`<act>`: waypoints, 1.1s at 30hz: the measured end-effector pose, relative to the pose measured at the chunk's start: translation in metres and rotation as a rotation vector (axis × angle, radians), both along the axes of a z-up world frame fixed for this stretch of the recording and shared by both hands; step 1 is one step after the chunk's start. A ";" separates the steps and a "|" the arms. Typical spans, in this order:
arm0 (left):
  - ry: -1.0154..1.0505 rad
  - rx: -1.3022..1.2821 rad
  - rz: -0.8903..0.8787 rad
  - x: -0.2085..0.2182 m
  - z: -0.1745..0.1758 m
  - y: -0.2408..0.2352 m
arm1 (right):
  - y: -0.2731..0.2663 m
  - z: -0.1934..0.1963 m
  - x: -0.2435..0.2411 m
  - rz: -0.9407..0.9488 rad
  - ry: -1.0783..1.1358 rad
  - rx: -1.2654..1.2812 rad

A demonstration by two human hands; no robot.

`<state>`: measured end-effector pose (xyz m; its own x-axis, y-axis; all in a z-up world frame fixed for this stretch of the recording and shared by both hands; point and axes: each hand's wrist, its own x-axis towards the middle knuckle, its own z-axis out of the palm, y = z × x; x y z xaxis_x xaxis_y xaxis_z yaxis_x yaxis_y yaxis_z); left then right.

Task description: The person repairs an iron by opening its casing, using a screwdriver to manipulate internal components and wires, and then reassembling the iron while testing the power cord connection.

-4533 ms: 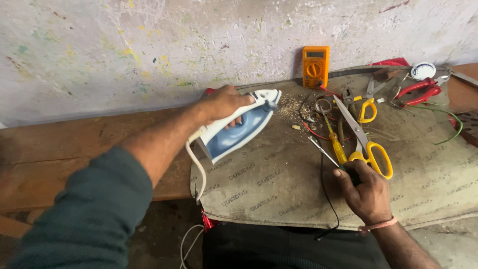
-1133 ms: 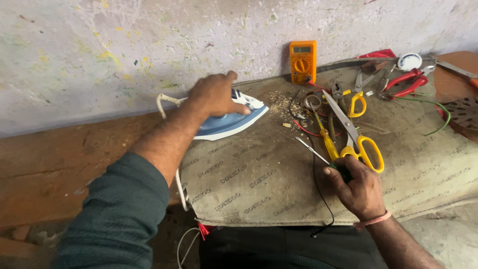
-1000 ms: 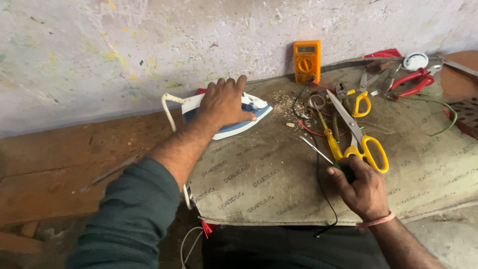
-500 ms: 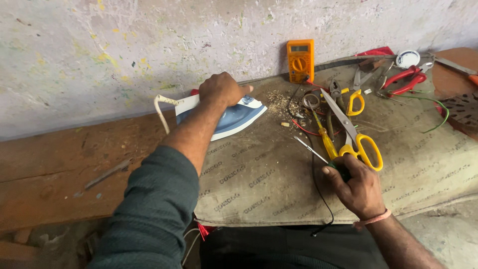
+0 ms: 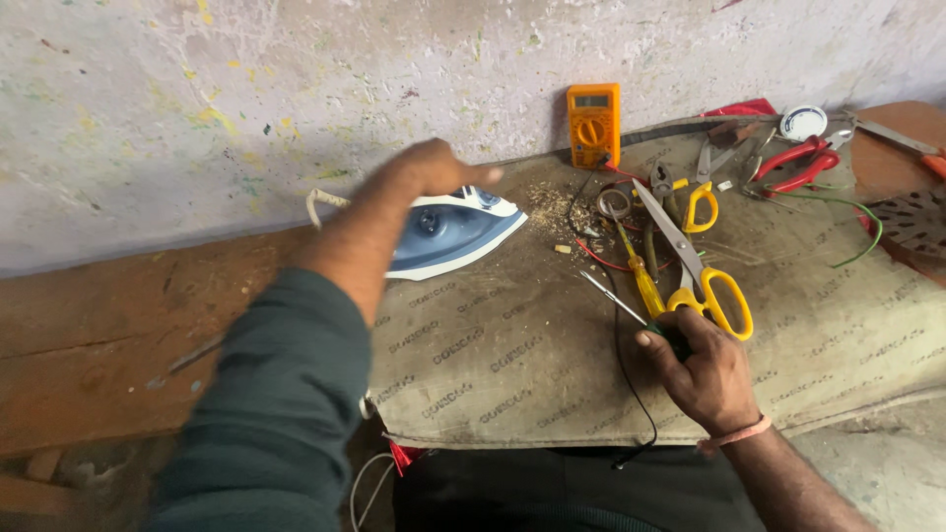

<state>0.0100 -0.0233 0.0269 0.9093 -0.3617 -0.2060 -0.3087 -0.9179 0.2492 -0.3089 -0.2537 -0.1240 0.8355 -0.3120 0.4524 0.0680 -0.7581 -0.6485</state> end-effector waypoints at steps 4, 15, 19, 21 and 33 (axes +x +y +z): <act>-0.018 0.370 -0.202 0.016 0.004 0.037 | 0.001 -0.004 0.001 0.002 0.014 -0.012; 0.031 0.049 0.006 -0.012 -0.001 0.030 | -0.005 -0.007 0.001 0.000 0.032 -0.021; 0.328 -0.226 0.189 -0.029 0.019 0.027 | -0.001 -0.006 0.001 -0.001 -0.004 -0.044; 0.433 -0.401 0.237 -0.042 0.025 0.036 | -0.001 -0.008 0.000 -0.003 -0.033 -0.006; 0.304 -1.813 0.541 -0.056 -0.065 -0.002 | -0.002 -0.012 0.002 -0.036 0.012 -0.001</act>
